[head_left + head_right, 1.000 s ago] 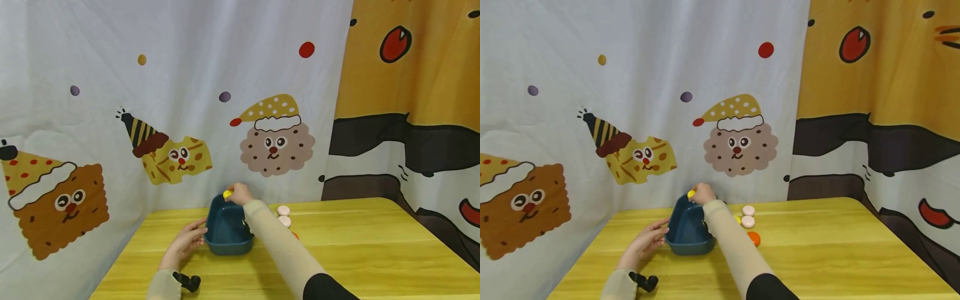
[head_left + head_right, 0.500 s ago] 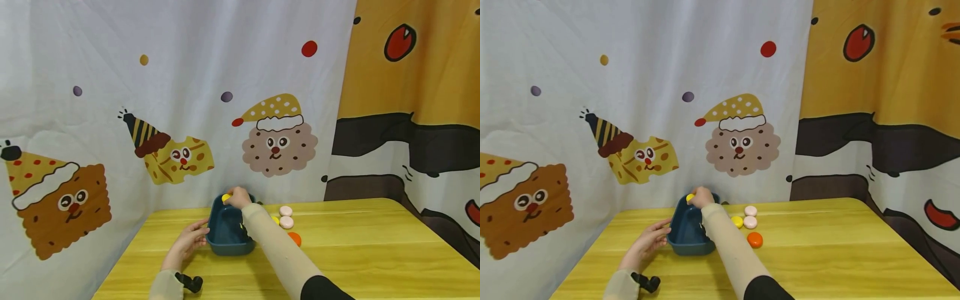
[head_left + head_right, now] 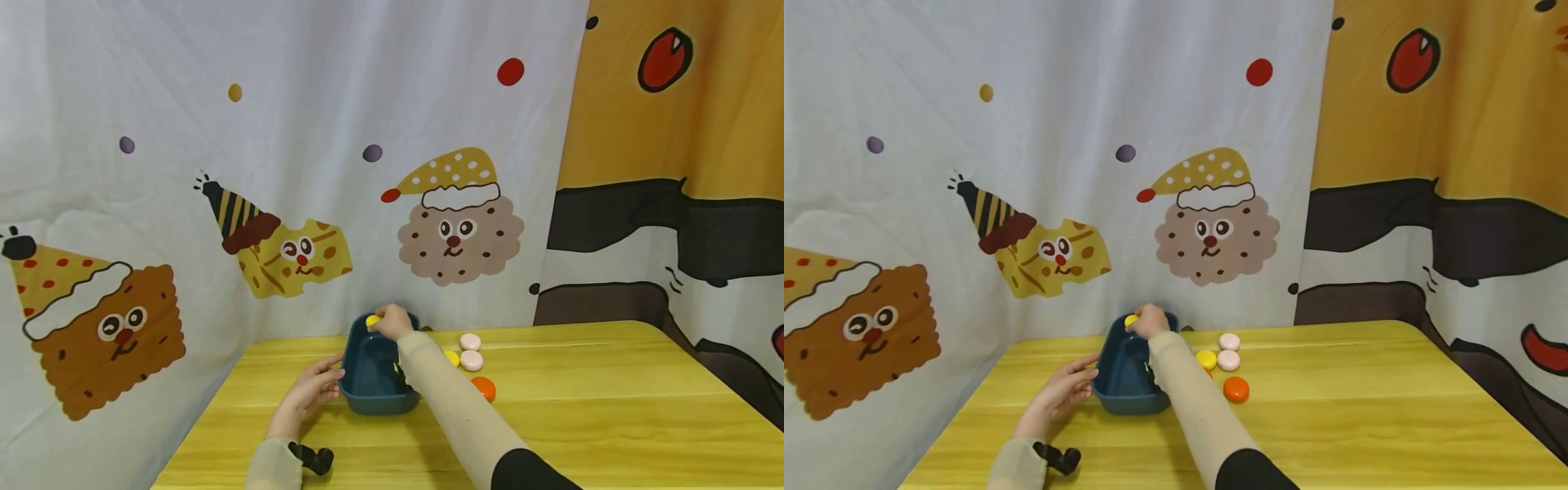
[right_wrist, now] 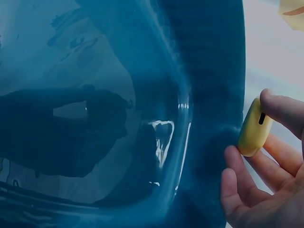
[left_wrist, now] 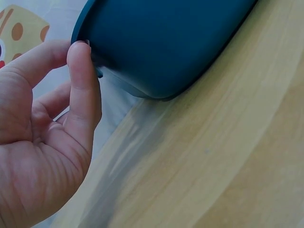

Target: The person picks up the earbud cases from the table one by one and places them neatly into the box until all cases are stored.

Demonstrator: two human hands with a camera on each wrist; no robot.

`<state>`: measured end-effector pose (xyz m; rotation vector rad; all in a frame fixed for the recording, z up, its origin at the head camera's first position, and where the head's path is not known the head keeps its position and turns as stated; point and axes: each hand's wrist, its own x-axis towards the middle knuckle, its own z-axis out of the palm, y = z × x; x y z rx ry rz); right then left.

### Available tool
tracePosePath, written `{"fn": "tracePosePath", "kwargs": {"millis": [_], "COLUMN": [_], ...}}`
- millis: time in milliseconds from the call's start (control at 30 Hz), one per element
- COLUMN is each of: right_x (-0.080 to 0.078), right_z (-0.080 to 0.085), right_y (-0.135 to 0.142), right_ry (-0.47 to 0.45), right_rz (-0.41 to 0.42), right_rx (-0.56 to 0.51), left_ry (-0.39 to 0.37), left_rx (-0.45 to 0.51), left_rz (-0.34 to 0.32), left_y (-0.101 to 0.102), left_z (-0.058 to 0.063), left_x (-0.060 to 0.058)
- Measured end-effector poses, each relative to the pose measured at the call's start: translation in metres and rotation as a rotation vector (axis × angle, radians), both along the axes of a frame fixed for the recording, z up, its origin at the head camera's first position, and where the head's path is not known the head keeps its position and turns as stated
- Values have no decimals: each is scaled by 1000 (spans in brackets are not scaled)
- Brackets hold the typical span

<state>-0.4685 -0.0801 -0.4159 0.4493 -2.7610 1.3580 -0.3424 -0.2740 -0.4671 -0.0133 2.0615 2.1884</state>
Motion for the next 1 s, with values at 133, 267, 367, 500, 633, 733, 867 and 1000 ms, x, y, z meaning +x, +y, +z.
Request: {"fn": "tracePosePath", "kwargs": {"millis": [133, 267, 367, 500, 633, 733, 867, 1000], "right_x": [-4, -8, -9, -8, -5, -5, -6, -6], "right_z": [-6, -11, -13, -14, -11, -11, -14, -17], "right_y": [-1, -2, -2, 0, 1, 1, 0, 1], "right_ry": [2, 2, -4, -4, -24, -41, -36, -36], "right_rz": [9, 15, 14, 17, 28, 32, 45, 60], "right_rx": [2, 12, 17, 23, 12, 8, 17, 16], "left_ry": [2, 1, -1, 2, 4, 3, -1, -2], "left_rx": [10, 10, 11, 18, 28, 31, 32, 32], "left_rz": [-3, 0, -2, -20, -37, -39, -36, -37], "left_y": [0, 1, 1, 0, -2, -3, -3, -3], "left_z": [0, 0, -1, -1, -1, -1, 0, -1], "left_x": [0, 0, 0, -1, -2, -3, -3, -2]}}
